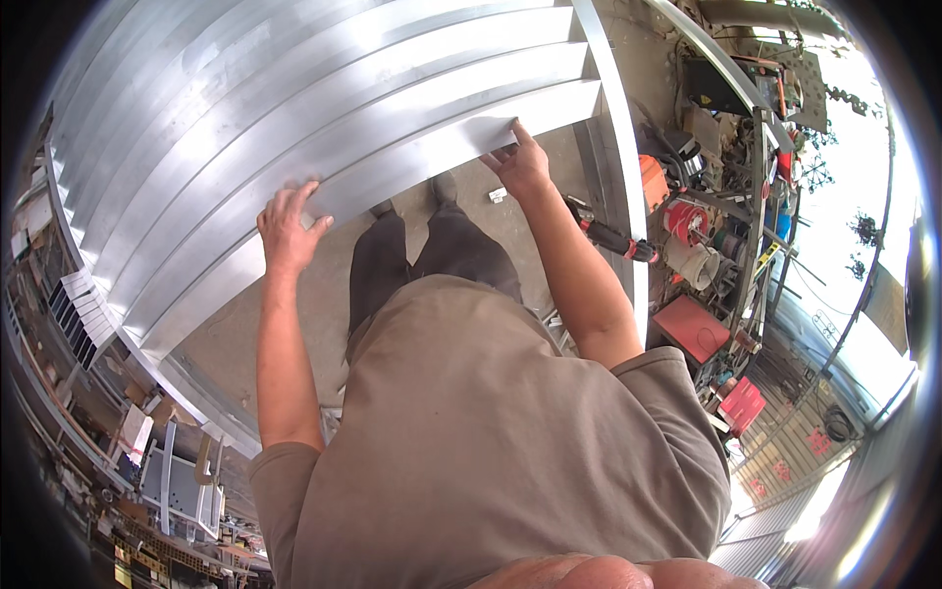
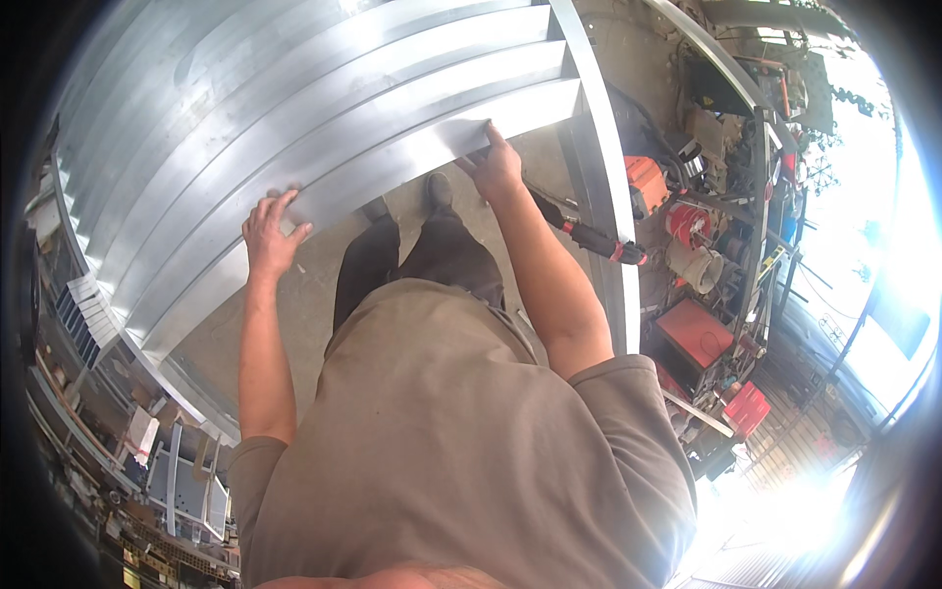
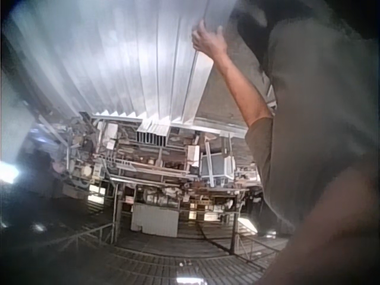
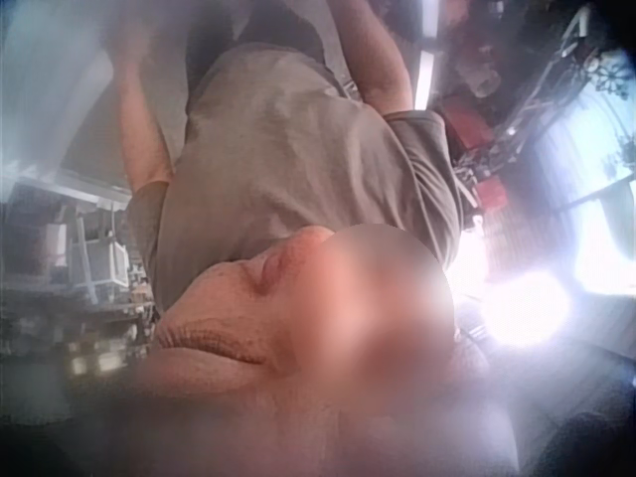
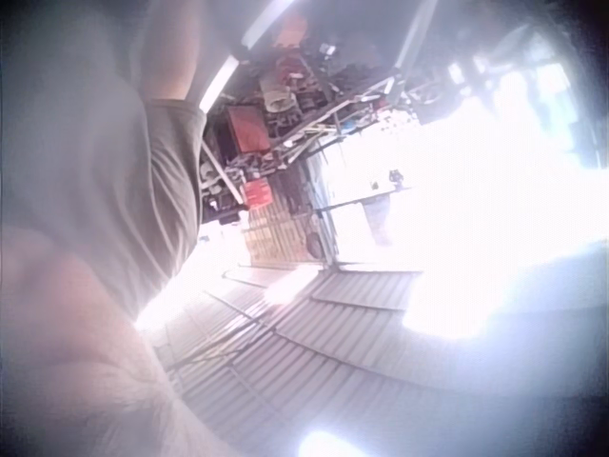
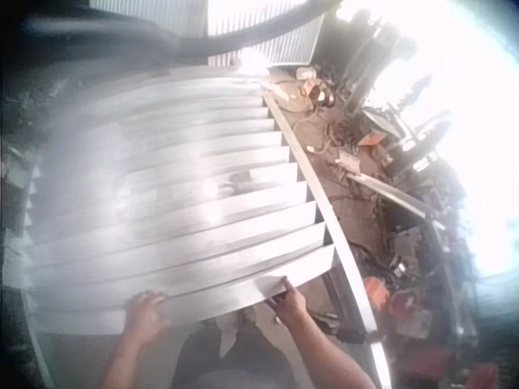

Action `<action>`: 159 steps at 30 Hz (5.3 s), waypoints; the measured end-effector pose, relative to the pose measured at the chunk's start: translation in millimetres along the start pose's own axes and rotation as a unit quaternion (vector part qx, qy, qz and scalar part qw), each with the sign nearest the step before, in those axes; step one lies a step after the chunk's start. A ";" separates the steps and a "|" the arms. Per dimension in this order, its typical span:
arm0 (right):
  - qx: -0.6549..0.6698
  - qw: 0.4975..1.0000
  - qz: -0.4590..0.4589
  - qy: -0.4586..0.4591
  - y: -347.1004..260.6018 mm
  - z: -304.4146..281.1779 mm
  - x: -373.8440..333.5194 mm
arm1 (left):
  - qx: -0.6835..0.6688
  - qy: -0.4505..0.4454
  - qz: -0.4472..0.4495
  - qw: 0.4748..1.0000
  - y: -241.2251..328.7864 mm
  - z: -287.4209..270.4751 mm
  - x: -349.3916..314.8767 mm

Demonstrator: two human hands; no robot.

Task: The person places long white metal panels into a curved metal frame and secures them with a pneumatic nail gun. The person repeats this process for multiple panels, aligning each one before fastening.

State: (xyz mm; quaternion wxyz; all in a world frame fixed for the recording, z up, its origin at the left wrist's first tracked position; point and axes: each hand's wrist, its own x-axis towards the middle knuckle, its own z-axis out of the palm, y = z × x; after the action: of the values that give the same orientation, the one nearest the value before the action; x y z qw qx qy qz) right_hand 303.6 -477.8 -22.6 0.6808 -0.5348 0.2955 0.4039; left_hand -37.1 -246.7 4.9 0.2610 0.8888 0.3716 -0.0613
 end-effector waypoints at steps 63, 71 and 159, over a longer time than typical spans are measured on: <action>-0.142 0.897 -0.418 0.015 -336.4 -304.1 -173.3 | 0.056 -0.013 -0.079 0.995 1.5 16.0 -4.1; -0.370 0.811 -0.448 -0.075 -341.5 -112.1 -215.7 | 0.064 0.007 -0.053 0.996 0.4 18.6 -5.7; -0.952 0.305 0.014 0.022 -243.7 168.8 -82.2 | -0.015 0.067 -0.029 0.997 2.6 14.4 -10.1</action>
State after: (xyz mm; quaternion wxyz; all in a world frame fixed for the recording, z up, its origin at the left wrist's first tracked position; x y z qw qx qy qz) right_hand 468.6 -358.6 208.1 -0.3137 -0.8162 -0.2712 0.4024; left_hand -41.3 -261.9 -3.2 0.2467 0.8757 0.4151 -0.0040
